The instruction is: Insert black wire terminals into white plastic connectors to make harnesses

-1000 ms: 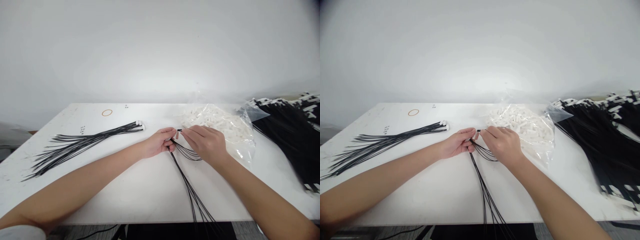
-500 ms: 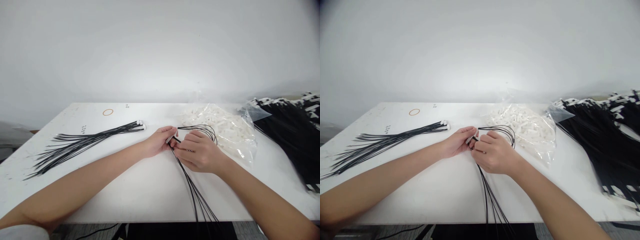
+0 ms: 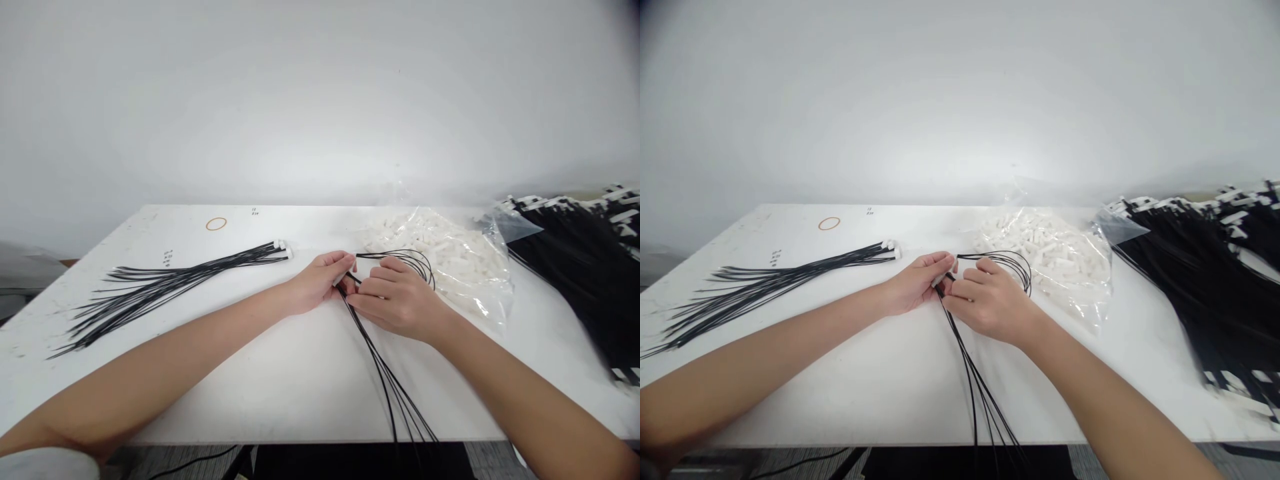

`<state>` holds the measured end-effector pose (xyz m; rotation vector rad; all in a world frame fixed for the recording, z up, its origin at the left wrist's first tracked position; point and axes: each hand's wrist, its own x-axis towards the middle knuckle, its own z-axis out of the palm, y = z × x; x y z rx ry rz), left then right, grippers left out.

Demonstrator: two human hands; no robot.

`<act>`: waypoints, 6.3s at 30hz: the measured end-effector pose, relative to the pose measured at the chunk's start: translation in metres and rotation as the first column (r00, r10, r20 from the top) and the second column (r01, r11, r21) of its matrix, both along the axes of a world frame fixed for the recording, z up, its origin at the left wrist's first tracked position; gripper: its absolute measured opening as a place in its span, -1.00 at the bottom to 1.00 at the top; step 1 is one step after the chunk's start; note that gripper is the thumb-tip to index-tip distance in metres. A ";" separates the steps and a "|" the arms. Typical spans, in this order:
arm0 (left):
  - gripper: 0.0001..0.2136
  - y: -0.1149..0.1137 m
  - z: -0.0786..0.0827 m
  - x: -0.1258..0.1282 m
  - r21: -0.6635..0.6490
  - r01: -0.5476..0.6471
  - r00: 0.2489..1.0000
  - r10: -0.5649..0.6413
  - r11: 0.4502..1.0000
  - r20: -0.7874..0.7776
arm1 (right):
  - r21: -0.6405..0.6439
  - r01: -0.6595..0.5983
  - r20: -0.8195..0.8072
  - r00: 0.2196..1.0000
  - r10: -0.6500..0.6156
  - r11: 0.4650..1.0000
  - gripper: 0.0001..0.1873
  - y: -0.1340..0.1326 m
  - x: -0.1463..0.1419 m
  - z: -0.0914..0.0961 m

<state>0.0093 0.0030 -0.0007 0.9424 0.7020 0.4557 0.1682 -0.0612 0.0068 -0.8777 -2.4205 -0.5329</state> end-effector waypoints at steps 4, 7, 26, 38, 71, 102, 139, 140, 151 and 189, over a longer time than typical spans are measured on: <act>-0.75 0.000 -0.001 0.000 0.014 -0.009 1.000 0.009 1.000 -0.012 | 0.062 0.023 -0.014 1.000 -0.022 0.998 -0.82 0.001 0.000 -0.002; -0.75 -0.001 -0.001 0.000 0.033 -0.013 1.000 0.014 0.999 -0.015 | 0.083 0.022 -0.019 1.000 -0.021 0.996 -0.83 0.001 0.001 -0.002; -0.74 -0.004 0.000 0.001 0.060 -0.020 0.998 0.023 0.998 -0.053 | 0.006 0.012 0.032 0.999 -0.012 1.000 -0.91 0.002 0.002 0.001; -0.75 -0.004 0.002 0.001 0.066 -0.019 0.999 0.022 0.998 -0.042 | 0.069 -0.003 0.057 0.998 -0.001 0.998 -0.85 0.004 0.002 -0.007; -0.73 -0.001 -0.001 -0.001 0.060 0.056 0.998 -0.057 0.997 0.028 | 0.181 -0.151 0.062 0.988 0.142 0.972 -0.77 0.000 0.000 0.001; -0.73 -0.002 -0.001 -0.002 0.082 0.007 1.000 -0.004 0.997 -0.030 | -0.378 -0.264 -0.859 0.457 -0.230 0.887 -0.92 0.000 0.015 0.020; -0.76 0.003 -0.005 -0.001 -0.043 -0.084 0.990 0.088 0.996 0.106 | -0.681 0.019 -0.545 0.654 -0.525 0.732 -0.91 -0.009 0.021 0.031; -0.76 0.003 -0.005 -0.002 -0.044 -0.079 0.991 0.083 0.996 0.110 | -0.685 0.024 -0.546 0.644 -0.535 0.729 -0.91 -0.009 0.021 0.032; -0.76 0.004 -0.006 -0.001 -0.049 -0.074 0.991 0.079 0.996 0.108 | -0.662 0.062 -0.542 0.650 -0.534 0.747 -0.90 -0.007 0.018 0.030; -0.76 0.004 -0.006 -0.002 -0.024 -0.090 0.992 0.092 0.996 0.090 | -0.005 0.455 -0.155 0.880 -0.450 0.891 -0.89 -0.002 0.015 0.005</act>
